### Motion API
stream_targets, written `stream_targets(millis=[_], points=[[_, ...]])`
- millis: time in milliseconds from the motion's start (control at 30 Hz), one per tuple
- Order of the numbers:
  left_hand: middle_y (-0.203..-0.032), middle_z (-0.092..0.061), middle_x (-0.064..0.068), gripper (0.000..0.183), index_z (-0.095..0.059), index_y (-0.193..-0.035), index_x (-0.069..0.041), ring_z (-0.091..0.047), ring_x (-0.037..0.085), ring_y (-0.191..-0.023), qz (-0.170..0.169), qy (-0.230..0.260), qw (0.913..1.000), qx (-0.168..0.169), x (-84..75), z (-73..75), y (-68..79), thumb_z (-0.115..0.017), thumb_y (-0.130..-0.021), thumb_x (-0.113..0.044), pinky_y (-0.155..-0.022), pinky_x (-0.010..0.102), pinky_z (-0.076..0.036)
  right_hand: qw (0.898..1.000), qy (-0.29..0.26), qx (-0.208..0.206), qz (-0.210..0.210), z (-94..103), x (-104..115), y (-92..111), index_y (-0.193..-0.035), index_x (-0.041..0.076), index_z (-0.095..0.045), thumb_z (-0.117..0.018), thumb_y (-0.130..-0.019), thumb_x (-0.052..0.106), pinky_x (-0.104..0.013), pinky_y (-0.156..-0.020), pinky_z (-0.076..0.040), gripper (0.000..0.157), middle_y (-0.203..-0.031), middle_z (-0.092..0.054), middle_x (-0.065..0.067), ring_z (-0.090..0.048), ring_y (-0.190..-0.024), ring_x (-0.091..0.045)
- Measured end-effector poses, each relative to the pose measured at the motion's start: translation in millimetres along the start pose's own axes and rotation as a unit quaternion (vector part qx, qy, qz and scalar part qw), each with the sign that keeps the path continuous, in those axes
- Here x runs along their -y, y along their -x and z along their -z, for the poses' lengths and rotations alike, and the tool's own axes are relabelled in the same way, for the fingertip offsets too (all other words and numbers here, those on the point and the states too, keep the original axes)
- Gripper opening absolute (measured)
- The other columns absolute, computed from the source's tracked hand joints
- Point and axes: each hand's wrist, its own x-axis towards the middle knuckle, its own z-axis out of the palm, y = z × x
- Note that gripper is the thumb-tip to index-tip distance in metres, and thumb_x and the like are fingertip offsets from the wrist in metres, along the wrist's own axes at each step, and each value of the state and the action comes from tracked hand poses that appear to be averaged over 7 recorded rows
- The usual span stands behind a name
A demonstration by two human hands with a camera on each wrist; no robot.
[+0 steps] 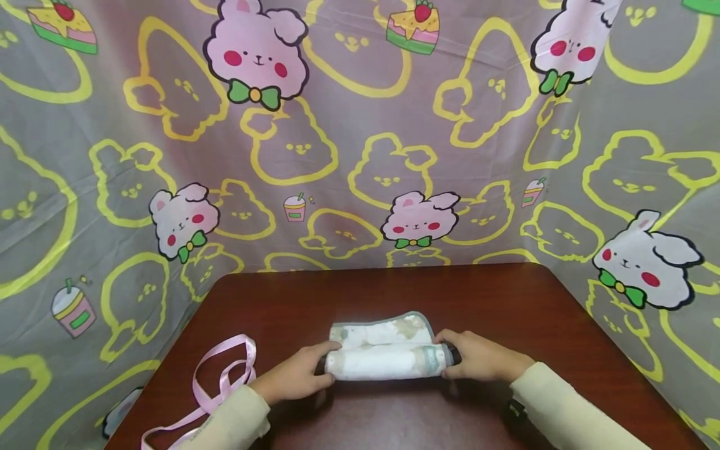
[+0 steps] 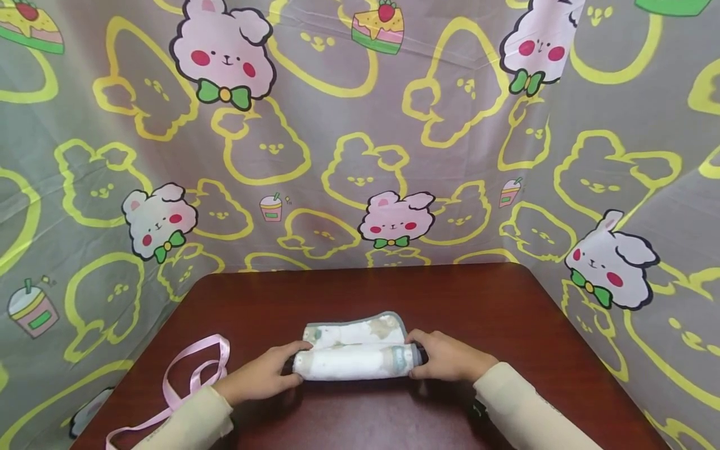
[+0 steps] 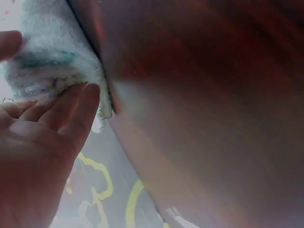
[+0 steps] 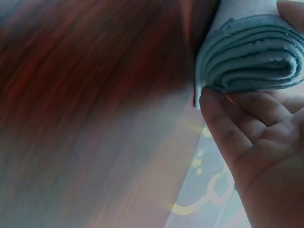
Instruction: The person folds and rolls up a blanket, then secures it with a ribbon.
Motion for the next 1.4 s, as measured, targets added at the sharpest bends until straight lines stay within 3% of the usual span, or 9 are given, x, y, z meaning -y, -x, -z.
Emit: stream_targets(millis=[200, 433, 567, 700, 867, 1000, 1133, 1400], points=[[-0.116, -0.063, 0.003, 0.045, -0.055, -0.129, -0.008, -0.060, 0.010, -0.098, 0.037, 0.103, 0.9940, 0.009, 3.3, 1.4, -0.4, -0.070, -0.088, -0.020, -0.087, 0.030, -0.047, 0.999, -0.049, 0.005, 0.019, 0.9, -6, -2, -0.121, 0.019, -0.059, -0.070, -0.087, 0.045, -0.030, -0.077, -0.047, 0.045, -0.093, -0.061, 0.016, -0.057, -0.085, -0.004], [-0.118, -0.061, -0.002, 0.040, -0.055, -0.128, -0.011, -0.054, 0.014, -0.108, 0.073, 0.121, 0.9900, -0.006, 4.7, 2.2, -0.6, -0.064, -0.093, -0.028, -0.098, 0.038, -0.041, 0.997, -0.075, -0.007, -0.025, 2.2, -4, -5, -0.136, 0.014, -0.051, -0.056, -0.094, 0.053, -0.043, -0.087, -0.044, 0.058, -0.106, -0.061, 0.009, -0.055, -0.098, -0.012], [-0.112, -0.061, 0.001, 0.036, -0.055, -0.125, -0.009, -0.058, 0.017, -0.098, 0.097, 0.141, 0.9852, -0.004, 1.8, 4.2, -1.7, -0.061, -0.095, -0.028, -0.088, 0.038, -0.046, 0.995, -0.088, -0.014, -0.033, 3.6, -1, -8, -0.134, 0.016, -0.052, -0.051, -0.097, 0.053, -0.041, -0.084, -0.045, 0.052, -0.101, -0.061, 0.011, -0.056, -0.094, -0.013], [-0.105, -0.061, 0.008, 0.031, -0.053, -0.123, -0.003, -0.063, 0.021, -0.080, 0.126, 0.204, 0.9707, -0.007, -8.2, 7.1, -2.8, -0.058, -0.097, -0.020, -0.072, 0.039, -0.053, 0.995, -0.089, -0.015, -0.045, 4.4, 2, -10, -0.135, 0.016, -0.050, -0.046, -0.099, 0.053, -0.042, -0.084, -0.045, 0.052, -0.101, -0.062, 0.009, -0.056, -0.093, -0.013], [-0.103, -0.061, 0.014, 0.028, -0.051, -0.123, 0.003, -0.064, 0.029, -0.077, 0.153, 0.246, 0.9565, -0.030, -19.4, 8.5, -2.9, -0.053, -0.099, -0.012, -0.069, 0.049, -0.054, 0.994, -0.099, -0.016, -0.040, 1.9, 3, -13, -0.141, 0.009, -0.045, -0.041, -0.102, 0.049, -0.037, -0.074, -0.049, 0.055, -0.097, -0.063, 0.002, -0.061, -0.083, -0.013], [-0.105, -0.060, 0.017, 0.029, -0.049, -0.124, 0.005, -0.064, 0.030, -0.079, 0.159, 0.266, 0.9501, -0.036, -21.1, 7.3, -3.1, -0.051, -0.100, -0.011, -0.067, 0.050, -0.054, 0.990, -0.135, -0.017, -0.035, -1.6, 3, -14, -0.142, 0.004, -0.043, -0.040, -0.104, 0.044, -0.032, -0.065, -0.052, 0.055, -0.104, -0.062, -0.004, -0.062, -0.080, -0.015], [-0.108, -0.059, 0.016, 0.032, -0.046, -0.127, 0.003, -0.065, 0.027, -0.082, 0.165, 0.287, 0.9427, -0.038, -12.3, 1.5, -5.0, -0.051, -0.100, -0.014, -0.063, 0.047, -0.055, 0.986, -0.158, -0.027, -0.042, -3.8, 3, -16, -0.141, 0.004, -0.044, -0.038, -0.105, 0.043, -0.032, -0.062, -0.054, 0.053, -0.107, -0.062, -0.009, -0.063, -0.081, -0.015], [-0.118, -0.053, 0.020, 0.046, -0.039, -0.146, -0.014, -0.064, 0.026, -0.072, 0.158, 0.318, 0.9345, -0.023, -7.6, 0.7, -4.8, -0.051, -0.101, -0.016, -0.056, 0.046, -0.054, 0.988, -0.142, -0.049, -0.040, -5.6, 4, -18, -0.138, 0.002, -0.047, -0.036, -0.106, 0.041, -0.030, -0.056, -0.051, 0.052, -0.102, -0.064, -0.007, -0.061, -0.065, -0.013]])
